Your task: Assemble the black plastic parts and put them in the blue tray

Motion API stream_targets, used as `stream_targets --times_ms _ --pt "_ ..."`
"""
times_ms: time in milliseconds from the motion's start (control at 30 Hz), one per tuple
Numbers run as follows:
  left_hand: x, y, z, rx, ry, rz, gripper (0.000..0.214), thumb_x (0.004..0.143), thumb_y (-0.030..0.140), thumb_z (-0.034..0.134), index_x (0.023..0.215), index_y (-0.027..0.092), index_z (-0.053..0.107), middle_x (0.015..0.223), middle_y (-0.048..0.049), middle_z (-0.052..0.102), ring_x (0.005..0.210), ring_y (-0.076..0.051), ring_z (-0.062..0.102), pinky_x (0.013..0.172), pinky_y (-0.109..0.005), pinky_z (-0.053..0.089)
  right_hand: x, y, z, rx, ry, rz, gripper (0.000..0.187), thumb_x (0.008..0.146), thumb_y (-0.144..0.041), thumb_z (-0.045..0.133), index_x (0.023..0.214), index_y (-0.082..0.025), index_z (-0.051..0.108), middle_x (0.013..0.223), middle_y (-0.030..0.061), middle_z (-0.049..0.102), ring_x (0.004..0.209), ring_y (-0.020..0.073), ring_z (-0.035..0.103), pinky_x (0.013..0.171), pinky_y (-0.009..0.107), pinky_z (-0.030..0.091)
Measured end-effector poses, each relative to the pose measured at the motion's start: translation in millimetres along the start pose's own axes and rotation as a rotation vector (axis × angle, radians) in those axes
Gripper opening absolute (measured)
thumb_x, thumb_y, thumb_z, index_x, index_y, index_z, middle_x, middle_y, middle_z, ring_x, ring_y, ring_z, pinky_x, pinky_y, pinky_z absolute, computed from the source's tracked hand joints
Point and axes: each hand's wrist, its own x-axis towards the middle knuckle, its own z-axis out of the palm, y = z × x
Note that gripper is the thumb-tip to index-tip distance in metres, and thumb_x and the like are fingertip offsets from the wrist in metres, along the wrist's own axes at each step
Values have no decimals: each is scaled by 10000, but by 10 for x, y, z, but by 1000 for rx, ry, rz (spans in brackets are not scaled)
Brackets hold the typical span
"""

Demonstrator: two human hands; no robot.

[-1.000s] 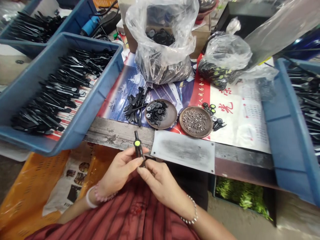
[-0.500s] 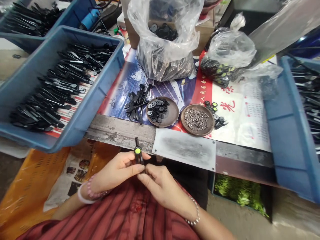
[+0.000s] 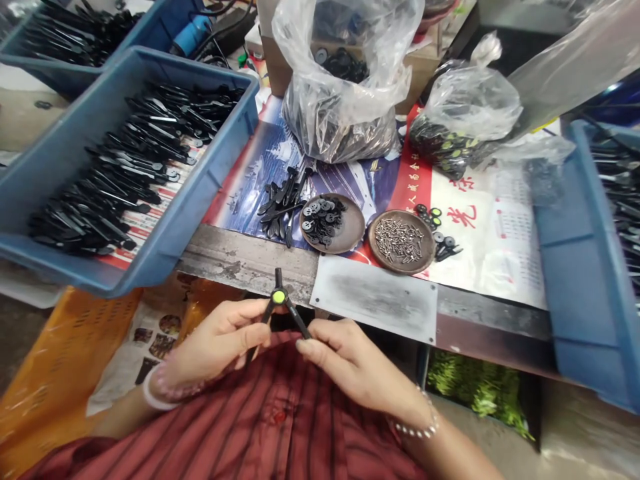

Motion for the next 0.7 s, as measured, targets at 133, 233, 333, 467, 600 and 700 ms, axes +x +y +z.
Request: stream_targets --times_ms 133,233,333,467,600,700 --pt "32 -91 192 42 126 77 379 933 427 604 1189 170 714 727 12 584 454 -49 417 400 -161 365 44 82 317 4 111 -45 386 1051 -428 441 784 -166 537 680 -26 463 603 106 408 568 235 324" --pt "84 -139 256 78 203 108 345 939 386 590 1173 162 710 691 27 554 454 -52 384 405 -175 314 94 149 482 61 204 -39 402 1054 -468 411 837 -165 561 655 -24 476 585 110 421 541 229 341" --pt "136 -168 279 110 212 127 295 945 378 573 1050 143 716 671 34 526 448 -60 379 405 -194 303 114 187 425 31 167 15 432 1040 -512 430 800 -174 548 584 -40 447 539 110 417 506 224 342" --pt "175 -208 325 261 252 297 223 960 299 552 873 146 688 771 -19 603 649 -133 549 604 -245 452 95 147 158 -168 248 14 468 1036 -555 403 788 -181 537 649 -5 536 586 129 502 546 230 376" --pt "162 -255 369 469 244 435 173 981 214 516 915 164 667 819 -42 630 754 -167 592 700 -266 466 120 74 65 -433 381 -108 539 1042 -591 329 703 -197 468 608 -8 497 541 123 460 523 237 325" --pt "127 -276 384 578 247 503 160 992 185 484 971 175 642 909 -68 659 811 -181 618 748 -277 487 173 58 122 -569 435 -145 543 1053 -569 313 660 -208 411 557 -22 453 483 112 425 496 242 289"
